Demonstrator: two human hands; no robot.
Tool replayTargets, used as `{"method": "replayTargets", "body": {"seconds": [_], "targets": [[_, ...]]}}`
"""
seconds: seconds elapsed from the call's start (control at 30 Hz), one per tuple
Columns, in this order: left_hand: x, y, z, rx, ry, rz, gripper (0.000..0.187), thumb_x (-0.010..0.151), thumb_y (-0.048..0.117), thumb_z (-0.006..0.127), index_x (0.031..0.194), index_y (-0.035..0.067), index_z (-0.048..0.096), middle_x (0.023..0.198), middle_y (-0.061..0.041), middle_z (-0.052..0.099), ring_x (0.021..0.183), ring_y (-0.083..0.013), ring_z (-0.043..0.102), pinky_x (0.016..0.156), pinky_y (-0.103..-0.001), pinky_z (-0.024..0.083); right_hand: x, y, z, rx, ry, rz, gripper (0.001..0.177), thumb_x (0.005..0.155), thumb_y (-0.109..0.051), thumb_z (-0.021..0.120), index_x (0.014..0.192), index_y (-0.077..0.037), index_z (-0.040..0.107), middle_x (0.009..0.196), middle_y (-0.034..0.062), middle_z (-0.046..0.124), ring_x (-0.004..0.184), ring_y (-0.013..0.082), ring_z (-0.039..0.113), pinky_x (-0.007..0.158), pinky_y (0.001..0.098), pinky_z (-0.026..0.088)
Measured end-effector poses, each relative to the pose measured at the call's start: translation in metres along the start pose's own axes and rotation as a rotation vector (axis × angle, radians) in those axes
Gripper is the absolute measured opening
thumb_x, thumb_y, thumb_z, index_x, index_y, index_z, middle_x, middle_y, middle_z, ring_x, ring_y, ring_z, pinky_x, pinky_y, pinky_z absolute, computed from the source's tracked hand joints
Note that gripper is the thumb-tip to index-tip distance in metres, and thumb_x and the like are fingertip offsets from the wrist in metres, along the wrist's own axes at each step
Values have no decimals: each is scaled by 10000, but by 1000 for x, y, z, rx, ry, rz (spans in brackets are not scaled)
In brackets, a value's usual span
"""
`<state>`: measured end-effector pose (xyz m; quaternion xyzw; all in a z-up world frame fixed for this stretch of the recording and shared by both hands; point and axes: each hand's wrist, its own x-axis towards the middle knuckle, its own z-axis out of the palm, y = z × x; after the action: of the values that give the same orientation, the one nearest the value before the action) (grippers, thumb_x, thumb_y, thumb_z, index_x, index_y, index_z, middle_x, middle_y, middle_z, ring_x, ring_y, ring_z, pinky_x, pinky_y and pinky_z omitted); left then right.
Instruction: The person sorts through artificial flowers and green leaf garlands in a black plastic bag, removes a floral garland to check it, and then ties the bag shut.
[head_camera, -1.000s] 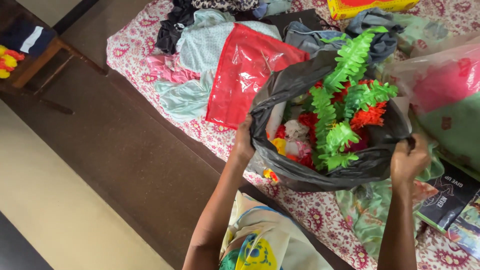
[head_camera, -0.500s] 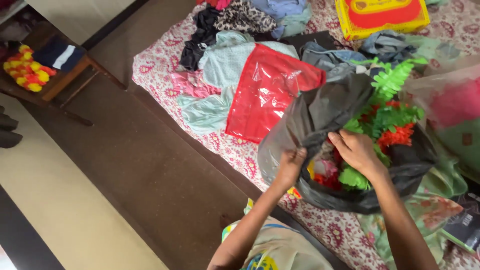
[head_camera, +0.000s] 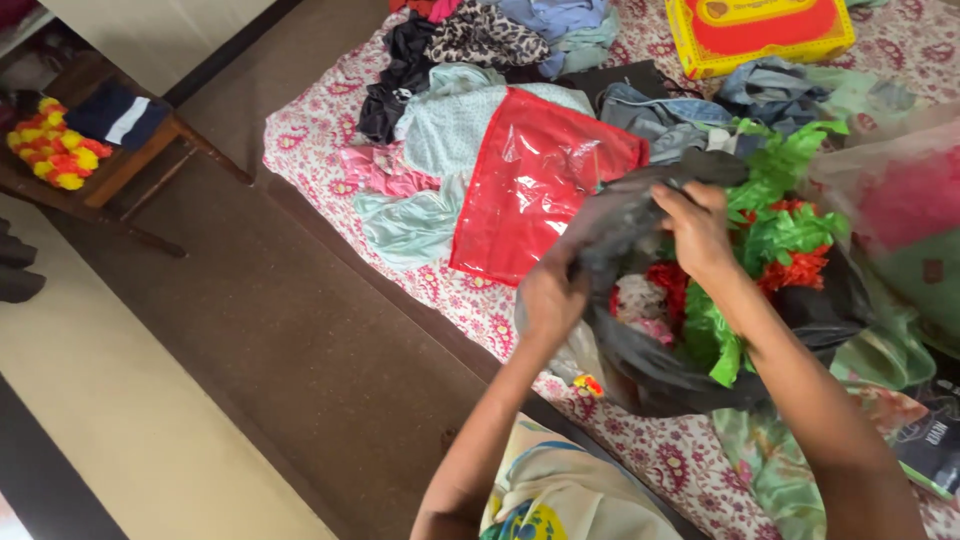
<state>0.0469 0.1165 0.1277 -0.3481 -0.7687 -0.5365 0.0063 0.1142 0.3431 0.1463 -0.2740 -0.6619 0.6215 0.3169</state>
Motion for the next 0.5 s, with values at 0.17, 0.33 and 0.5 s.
{"method": "replayTargets", "body": {"seconds": [0.17,0.33,0.5], "targets": [[50,53,-14,15,47,35,1080,657,218,844,1554,21,276,1224,-292,648,1096,-466,643,862,-477,535,36,-7,44,89,-232,-251,178,1009,-144,735,850,-70,704,810,-45,617,759,52,545,702,261,436],[74,-104,69,-573,95,-372,630,802,108,684,1349,-82,436,1015,-230,722,835,-338,706,687,-400,563,57,-3,76,20,-406,-138,357,1044,-194,734,758,-26,601,688,-41,522,644,66,445,578,273,348],[115,-134,77,-1093,153,-613,220,930,-41,508,967,-30,725,805,-132,717,593,-202,669,500,-341,537,67,-1,67,-96,-618,2,257,984,-285,613,946,-52,716,759,-79,697,694,66,698,653,232,541]]}}
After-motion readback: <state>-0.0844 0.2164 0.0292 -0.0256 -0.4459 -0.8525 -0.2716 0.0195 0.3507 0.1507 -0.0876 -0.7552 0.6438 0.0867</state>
